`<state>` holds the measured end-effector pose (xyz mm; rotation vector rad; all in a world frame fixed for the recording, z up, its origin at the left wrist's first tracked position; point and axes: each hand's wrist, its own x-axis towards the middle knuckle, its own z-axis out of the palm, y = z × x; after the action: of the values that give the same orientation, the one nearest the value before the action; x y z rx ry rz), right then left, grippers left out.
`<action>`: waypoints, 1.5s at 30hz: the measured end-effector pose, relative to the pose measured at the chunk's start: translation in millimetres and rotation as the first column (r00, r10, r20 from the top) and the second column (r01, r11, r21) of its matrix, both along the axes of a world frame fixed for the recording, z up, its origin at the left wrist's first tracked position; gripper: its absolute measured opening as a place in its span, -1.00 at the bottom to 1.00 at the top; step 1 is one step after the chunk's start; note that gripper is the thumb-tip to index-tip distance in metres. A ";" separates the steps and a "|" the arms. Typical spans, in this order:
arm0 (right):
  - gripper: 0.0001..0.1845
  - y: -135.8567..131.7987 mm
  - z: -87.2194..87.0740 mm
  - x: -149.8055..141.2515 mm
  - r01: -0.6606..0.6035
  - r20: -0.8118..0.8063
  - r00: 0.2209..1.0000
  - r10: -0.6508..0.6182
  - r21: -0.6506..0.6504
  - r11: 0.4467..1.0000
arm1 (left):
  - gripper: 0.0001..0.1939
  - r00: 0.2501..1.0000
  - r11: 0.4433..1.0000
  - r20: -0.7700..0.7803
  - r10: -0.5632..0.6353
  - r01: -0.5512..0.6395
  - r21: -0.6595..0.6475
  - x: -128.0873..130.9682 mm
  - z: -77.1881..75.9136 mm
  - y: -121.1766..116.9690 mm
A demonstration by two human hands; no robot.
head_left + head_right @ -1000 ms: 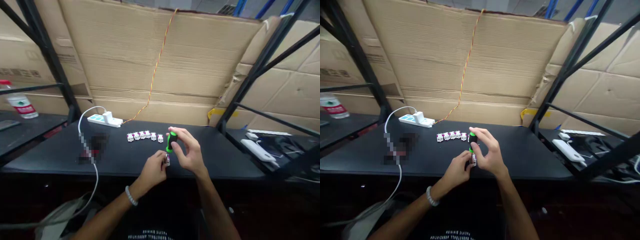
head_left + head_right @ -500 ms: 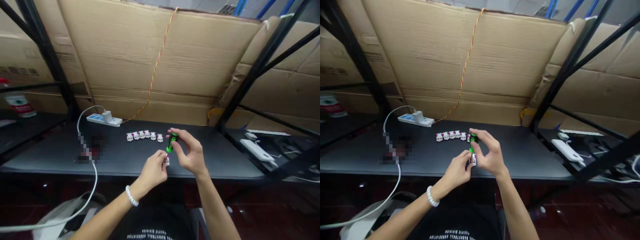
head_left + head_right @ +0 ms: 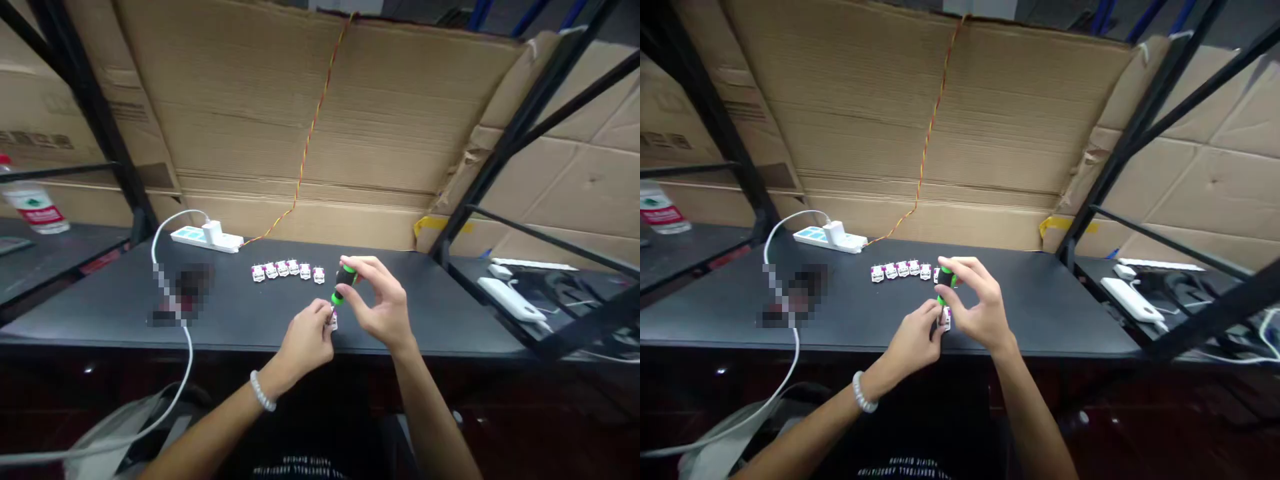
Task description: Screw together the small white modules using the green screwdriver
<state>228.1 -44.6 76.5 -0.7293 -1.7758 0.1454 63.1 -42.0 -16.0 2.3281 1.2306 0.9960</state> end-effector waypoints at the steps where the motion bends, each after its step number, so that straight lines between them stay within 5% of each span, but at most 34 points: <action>1: -0.59 0.2 0.5 -0.4 0.035 0.006 0.999 -0.035 0.024 0.999 | -0.79 1.000 1.000 -0.003 0.000 0.000 0.001 -0.1 -0.3 0.2; 5: -0.59 1.7 -0.4 1.3 0.087 0.020 0.996 -0.089 0.081 0.993 | -0.78 1.000 1.000 0.007 -0.008 0.008 -0.005 -0.2 -0.4 0.5; 10: -0.58 3.8 -4.3 5.6 -0.054 -0.048 0.997 0.053 -0.014 0.998 | -0.77 1.000 1.000 0.010 -0.015 0.015 0.000 0.3 -0.8 0.1; 16: -0.59 4.7 -1.4 3.7 0.039 0.007 0.999 -0.039 0.072 0.997 | -0.77 1.000 1.000 0.021 -0.013 0.013 0.017 0.2 -2.4 0.3; 21: -0.48 6.3 -3.4 6.6 -0.102 -0.029 0.995 0.100 -0.058 0.993 | -0.80 1.000 1.000 0.023 -0.016 0.016 -0.005 -0.2 -0.5 -0.4; 27: -0.58 5.2 0.4 4.6 0.075 0.011 0.997 -0.076 0.087 0.993 | -0.78 0.999 1.000 0.034 -0.013 0.012 0.023 0.1 -3.0 0.4; 32: -0.51 5.2 -0.3 2.7 -0.132 0.004 0.991 0.132 -0.064 0.989 | -0.79 0.999 0.999 0.037 -0.032 0.031 0.028 -0.3 -3.5 1.4; 38: -0.60 8.6 2.0 1.3 0.037 0.018 0.999 -0.039 0.071 0.997 | -0.78 0.999 1.000 0.032 -0.019 0.019 0.004 -0.3 -2.9 1.1; 43: -0.49 7.6 0.9 3.8 -0.168 0.016 0.985 0.170 -0.078 0.983 | -0.78 0.999 0.999 0.044 -0.031 0.031 0.010 0.1 -2.2 1.5; 45: -0.55 7.9 0.7 3.5 -0.136 0.011 0.991 0.137 -0.055 0.989 | -0.79 0.999 0.999 0.045 -0.030 0.029 0.013 -0.1 -2.8 1.9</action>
<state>231.5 -36.6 77.2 -0.6486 -1.8421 0.2813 63.1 -40.2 -18.8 2.3133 1.1728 1.0437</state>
